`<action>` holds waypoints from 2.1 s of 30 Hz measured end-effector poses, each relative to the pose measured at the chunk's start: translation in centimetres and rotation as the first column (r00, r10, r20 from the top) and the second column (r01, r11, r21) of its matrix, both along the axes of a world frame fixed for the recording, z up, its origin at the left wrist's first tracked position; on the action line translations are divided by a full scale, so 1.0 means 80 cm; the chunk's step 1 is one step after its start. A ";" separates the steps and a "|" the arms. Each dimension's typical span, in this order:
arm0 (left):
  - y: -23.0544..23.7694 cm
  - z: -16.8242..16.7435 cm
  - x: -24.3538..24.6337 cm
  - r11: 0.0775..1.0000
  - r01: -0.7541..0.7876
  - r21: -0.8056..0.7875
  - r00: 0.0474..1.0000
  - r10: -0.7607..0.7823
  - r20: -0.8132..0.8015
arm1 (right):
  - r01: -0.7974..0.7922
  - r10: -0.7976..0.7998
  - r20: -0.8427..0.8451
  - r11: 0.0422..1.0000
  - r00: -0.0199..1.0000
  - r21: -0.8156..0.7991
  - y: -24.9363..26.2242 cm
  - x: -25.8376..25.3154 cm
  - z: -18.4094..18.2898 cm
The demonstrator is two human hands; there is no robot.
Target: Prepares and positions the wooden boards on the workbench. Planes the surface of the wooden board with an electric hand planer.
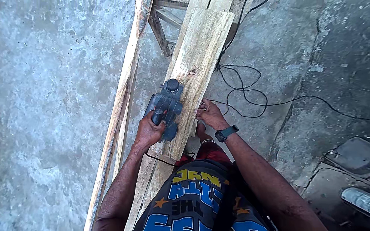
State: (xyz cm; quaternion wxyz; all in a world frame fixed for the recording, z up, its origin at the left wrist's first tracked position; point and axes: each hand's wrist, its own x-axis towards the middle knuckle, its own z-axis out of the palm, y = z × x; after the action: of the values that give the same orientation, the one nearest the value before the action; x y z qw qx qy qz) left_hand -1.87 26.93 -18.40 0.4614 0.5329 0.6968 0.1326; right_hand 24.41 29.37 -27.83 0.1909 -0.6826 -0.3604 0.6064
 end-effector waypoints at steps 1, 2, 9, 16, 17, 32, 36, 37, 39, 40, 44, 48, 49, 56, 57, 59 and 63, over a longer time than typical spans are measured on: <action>0.008 0.000 0.002 1.000 0.007 -0.002 1.000 -0.007 -0.005 | 0.000 0.000 0.001 1.000 1.000 0.002 0.000 0.001 0.000; 0.016 0.002 0.005 1.000 0.011 -0.009 1.000 -0.011 -0.006 | 0.000 0.000 -0.005 1.000 1.000 0.000 0.001 0.002 -0.001; 0.063 0.013 -0.001 0.988 -0.053 0.147 0.997 0.044 0.064 | 0.012 -0.013 -0.020 1.000 1.000 -0.008 -0.002 0.001 -0.002; 0.012 0.074 -0.067 0.969 -0.136 0.206 0.988 0.117 0.102 | 0.017 -0.017 -0.034 1.000 0.999 0.009 -0.003 0.001 -0.005; 0.002 0.075 -0.075 0.964 -0.167 0.207 0.983 0.147 0.112 | 0.014 -0.014 -0.022 1.000 1.000 0.008 -0.004 -0.002 -0.004; -0.026 0.034 -0.034 0.991 -0.130 0.025 0.990 0.128 0.055 | -0.027 0.027 -0.035 0.999 0.999 -0.025 0.016 0.005 0.001; 0.006 0.018 -0.006 0.995 -0.100 0.017 0.993 0.098 0.068 | -0.057 0.055 -0.051 0.998 0.997 -0.038 0.026 0.009 0.006; 0.014 0.015 0.001 0.996 -0.091 0.014 0.993 0.090 0.072 | -0.059 0.057 -0.053 0.997 0.997 -0.045 0.027 0.010 0.007; 0.031 0.011 0.013 0.997 -0.083 0.000 0.994 0.083 0.067 | -0.072 0.069 -0.063 0.996 0.996 -0.049 0.028 0.013 0.005; 0.039 0.009 0.019 0.997 -0.082 -0.006 0.994 0.082 0.066 | -0.080 0.077 -0.070 0.996 0.995 -0.049 0.028 0.015 0.005; 0.072 0.004 0.039 0.997 -0.073 0.007 0.996 0.073 0.044 | -0.135 0.132 -0.080 0.990 0.988 -0.032 0.032 0.021 0.003; 0.108 0.005 0.057 0.999 -0.053 -0.005 0.998 0.053 0.021 | -0.172 0.169 -0.078 0.985 0.982 -0.032 0.032 0.026 -0.001; 0.118 0.006 0.062 0.999 -0.048 -0.001 0.999 0.048 0.018 | -0.179 0.177 -0.076 0.984 0.981 -0.023 0.032 0.026 -0.003; 0.174 0.006 0.089 0.999 -0.014 0.036 1.000 0.014 0.002 | -0.178 0.177 -0.104 0.984 0.979 0.003 0.032 0.028 0.002; 0.182 0.007 0.093 0.999 -0.017 0.039 1.000 0.017 -0.003 | -0.174 0.173 -0.106 0.985 0.979 -0.001 0.032 0.029 0.003; 0.196 0.008 0.100 0.999 -0.019 0.050 1.000 0.019 0.000 | -0.169 0.167 -0.112 0.986 0.979 -0.003 0.033 0.028 0.004; 0.219 0.008 0.110 0.998 -0.030 0.064 0.999 0.027 0.039 | -0.172 0.171 -0.121 0.985 0.978 0.001 0.035 0.028 0.006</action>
State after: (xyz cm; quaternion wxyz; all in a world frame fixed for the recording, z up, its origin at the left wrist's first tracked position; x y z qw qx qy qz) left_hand 6.93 44.42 -17.77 0.4553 0.5348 0.6908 0.1715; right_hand 26.67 32.16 -27.37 0.1561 -0.6118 -0.4027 0.6627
